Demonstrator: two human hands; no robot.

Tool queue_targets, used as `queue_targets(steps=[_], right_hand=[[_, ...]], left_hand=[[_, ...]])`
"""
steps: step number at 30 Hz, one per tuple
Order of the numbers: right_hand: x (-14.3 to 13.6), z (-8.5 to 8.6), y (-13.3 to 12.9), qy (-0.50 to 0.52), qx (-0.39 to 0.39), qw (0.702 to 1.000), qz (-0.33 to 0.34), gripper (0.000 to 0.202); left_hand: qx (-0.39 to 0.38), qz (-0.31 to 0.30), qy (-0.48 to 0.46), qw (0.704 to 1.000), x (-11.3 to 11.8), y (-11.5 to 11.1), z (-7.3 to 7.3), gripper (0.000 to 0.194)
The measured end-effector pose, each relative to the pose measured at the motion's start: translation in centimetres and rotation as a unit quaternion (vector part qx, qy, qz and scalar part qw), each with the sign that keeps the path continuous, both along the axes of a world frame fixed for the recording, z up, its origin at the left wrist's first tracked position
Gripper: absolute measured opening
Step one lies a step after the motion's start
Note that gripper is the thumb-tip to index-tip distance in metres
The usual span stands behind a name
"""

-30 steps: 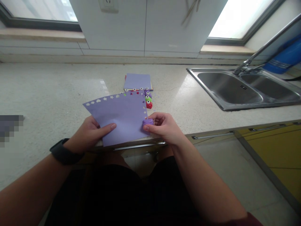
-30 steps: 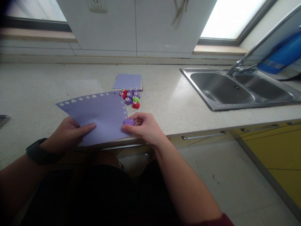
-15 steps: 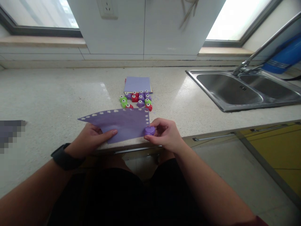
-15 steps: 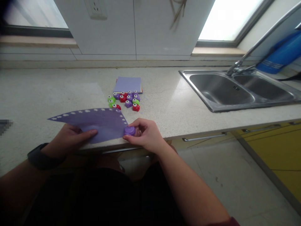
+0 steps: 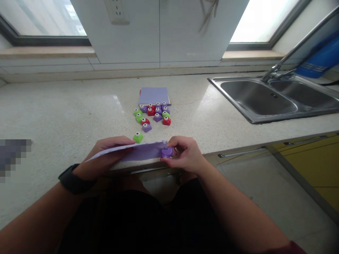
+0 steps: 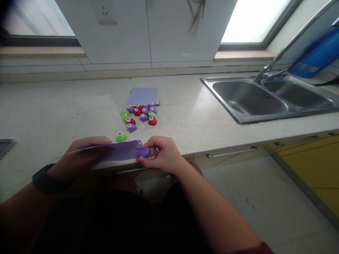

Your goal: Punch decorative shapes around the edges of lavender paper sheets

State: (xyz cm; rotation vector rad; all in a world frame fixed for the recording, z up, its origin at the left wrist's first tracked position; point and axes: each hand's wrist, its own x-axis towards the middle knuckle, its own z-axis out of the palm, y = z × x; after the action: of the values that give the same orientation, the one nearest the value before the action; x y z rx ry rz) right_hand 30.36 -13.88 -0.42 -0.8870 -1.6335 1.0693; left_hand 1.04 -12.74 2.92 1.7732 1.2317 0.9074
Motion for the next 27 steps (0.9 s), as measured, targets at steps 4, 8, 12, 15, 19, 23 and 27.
queue_targets(steps=[4,8,12,15,19,23,27], right_hand=[[0.0,0.0,0.0,-0.004,0.006,1.000,0.000,0.030],[0.0,-0.1,0.0,0.003,0.007,1.000,0.002,0.029],[0.1,0.1,-0.1,-0.005,0.027,1.000,-0.009,0.027],[0.1,0.3,-0.1,-0.011,0.037,0.999,-0.009,0.026],[0.2,0.2,-0.1,-0.010,0.036,0.999,-0.008,0.026],[0.3,0.2,-0.1,-0.017,0.024,1.000,-0.008,0.027],[0.2,0.4,-0.1,-0.025,0.021,0.999,-0.010,0.028]], left_hand=[[0.002,-0.022,-0.017,1.000,0.2,0.0,0.3,0.017],[-0.001,-0.032,-0.008,0.999,0.0,0.0,0.2,0.014],[-0.015,-0.037,-0.021,0.999,-0.4,0.0,0.2,0.016],[-0.024,-0.032,-0.019,0.999,-0.5,0.0,0.3,0.018],[-0.023,-0.011,-0.019,0.999,0.0,-0.1,0.4,0.019],[-0.011,0.010,-0.023,1.000,0.6,-0.3,0.7,0.020],[-0.011,0.013,-0.012,1.000,0.8,-0.3,1.1,0.021]])
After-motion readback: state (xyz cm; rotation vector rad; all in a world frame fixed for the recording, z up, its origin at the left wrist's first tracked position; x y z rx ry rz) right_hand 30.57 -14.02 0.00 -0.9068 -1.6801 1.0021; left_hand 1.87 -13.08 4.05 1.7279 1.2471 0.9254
